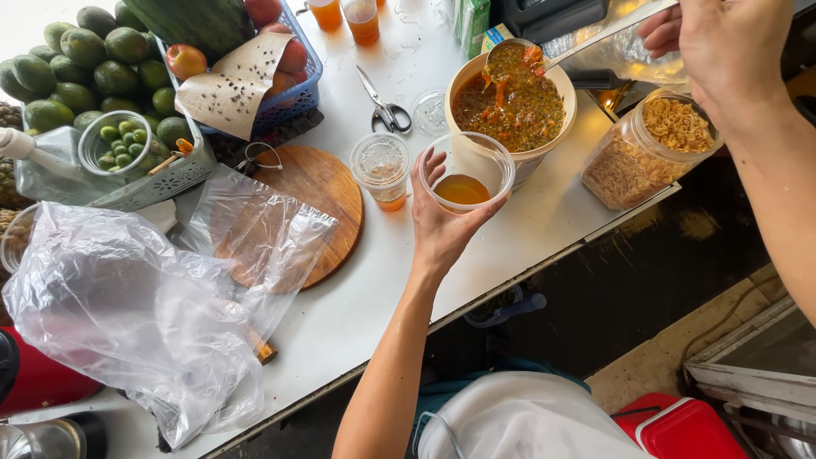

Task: Preparing a meat-filled sandwich and mixing iced fruit drinks in a small food stall.

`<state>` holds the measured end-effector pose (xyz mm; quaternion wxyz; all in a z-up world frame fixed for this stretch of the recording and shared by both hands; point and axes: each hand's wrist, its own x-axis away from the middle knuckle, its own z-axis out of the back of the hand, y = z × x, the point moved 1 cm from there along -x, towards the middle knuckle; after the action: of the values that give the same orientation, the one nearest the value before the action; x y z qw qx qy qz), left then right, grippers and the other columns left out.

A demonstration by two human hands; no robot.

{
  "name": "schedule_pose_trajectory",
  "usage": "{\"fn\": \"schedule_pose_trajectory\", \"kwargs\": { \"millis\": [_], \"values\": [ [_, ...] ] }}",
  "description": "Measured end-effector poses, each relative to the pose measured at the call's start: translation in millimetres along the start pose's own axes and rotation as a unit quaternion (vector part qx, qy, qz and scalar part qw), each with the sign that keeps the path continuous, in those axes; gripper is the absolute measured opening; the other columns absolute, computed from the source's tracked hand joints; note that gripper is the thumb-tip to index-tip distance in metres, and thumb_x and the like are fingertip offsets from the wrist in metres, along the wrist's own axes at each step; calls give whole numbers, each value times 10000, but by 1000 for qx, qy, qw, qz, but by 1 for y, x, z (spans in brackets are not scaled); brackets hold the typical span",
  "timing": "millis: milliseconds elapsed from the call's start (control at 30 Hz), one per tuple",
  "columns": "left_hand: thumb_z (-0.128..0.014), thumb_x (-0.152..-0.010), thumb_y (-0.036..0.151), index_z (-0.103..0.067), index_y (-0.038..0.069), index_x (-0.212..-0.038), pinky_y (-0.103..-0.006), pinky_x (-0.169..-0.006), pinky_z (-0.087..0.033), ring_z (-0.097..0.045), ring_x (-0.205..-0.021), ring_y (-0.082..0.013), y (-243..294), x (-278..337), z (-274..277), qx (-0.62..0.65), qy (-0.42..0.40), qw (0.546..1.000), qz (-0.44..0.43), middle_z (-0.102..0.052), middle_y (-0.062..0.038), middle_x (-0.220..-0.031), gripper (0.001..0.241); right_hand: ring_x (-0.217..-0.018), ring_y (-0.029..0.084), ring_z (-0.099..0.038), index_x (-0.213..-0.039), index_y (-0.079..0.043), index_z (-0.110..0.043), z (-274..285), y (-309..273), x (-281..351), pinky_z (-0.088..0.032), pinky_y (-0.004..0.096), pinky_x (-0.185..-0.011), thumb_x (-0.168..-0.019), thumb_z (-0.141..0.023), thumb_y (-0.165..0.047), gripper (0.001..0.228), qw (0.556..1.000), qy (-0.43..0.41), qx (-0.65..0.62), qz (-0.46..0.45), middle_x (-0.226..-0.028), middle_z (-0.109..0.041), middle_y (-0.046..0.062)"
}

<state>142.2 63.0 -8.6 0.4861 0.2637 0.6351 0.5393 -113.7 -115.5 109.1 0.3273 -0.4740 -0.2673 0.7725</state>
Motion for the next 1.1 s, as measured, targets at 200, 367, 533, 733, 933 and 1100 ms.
{"fn": "schedule_pose_trajectory", "kwargs": {
  "millis": [200,367,533,733,933,1100],
  "values": [
    [-898,-595,421,-305,-16,-1501,-467,-1013,-566,-590,-1250,-392,-2,-7,-3,-31,-10,999,30,-534,-286,-1377,1168,-720,180,-697,-1148,79,-631,-8,-31,2,-570,236,-584,-1195,-549,52,99,996,47,-15,-68,-922,-661,139],
    [-912,-603,365,-317,-26,-1483,-423,-994,-579,-622,-1204,-345,0,-8,-4,-42,-5,999,28,-559,-263,-1348,1132,-663,134,-673,-1087,72,-700,-13,-13,16,-556,192,-566,-1142,-544,24,173,991,60,-39,-117,-818,-654,113],
    [-917,-587,370,-309,-24,-1490,-425,-966,-592,-627,-1198,-340,-5,-11,-8,-57,-5,998,38,-567,-265,-1344,1157,-682,162,-679,-1085,92,-687,-7,-34,16,-546,205,-558,-1176,-534,59,181,994,55,-31,-87,-843,-653,140],
    [-905,-576,396,-338,-34,-1488,-422,-978,-549,-634,-1172,-337,-1,-17,-13,-127,9,991,39,-597,-247,-1301,1157,-880,228,-721,-1321,64,-605,3,-75,18,-578,249,-685,-1382,-535,-56,152,1000,22,-12,-8,-1213,-665,160],
    [-894,-577,343,-340,-41,-1478,-400,-973,-564,-631,-1170,-330,7,-20,-15,-93,37,995,30,-582,-245,-1305,1125,-766,257,-654,-1278,201,-595,-21,-99,65,-557,268,-658,-1310,-442,116,178,1000,-6,-20,5,-1147,-650,275],
    [-892,-639,328,-311,-18,-1482,-391,-1020,-589,-651,-1202,-305,10,-15,-11,-61,46,997,-30,-545,-226,-1362,1081,-789,294,-710,-1184,192,-616,-51,-91,137,-644,351,-757,-1028,-597,85,190,996,-66,10,56,-1009,-695,287]
  ]
}}
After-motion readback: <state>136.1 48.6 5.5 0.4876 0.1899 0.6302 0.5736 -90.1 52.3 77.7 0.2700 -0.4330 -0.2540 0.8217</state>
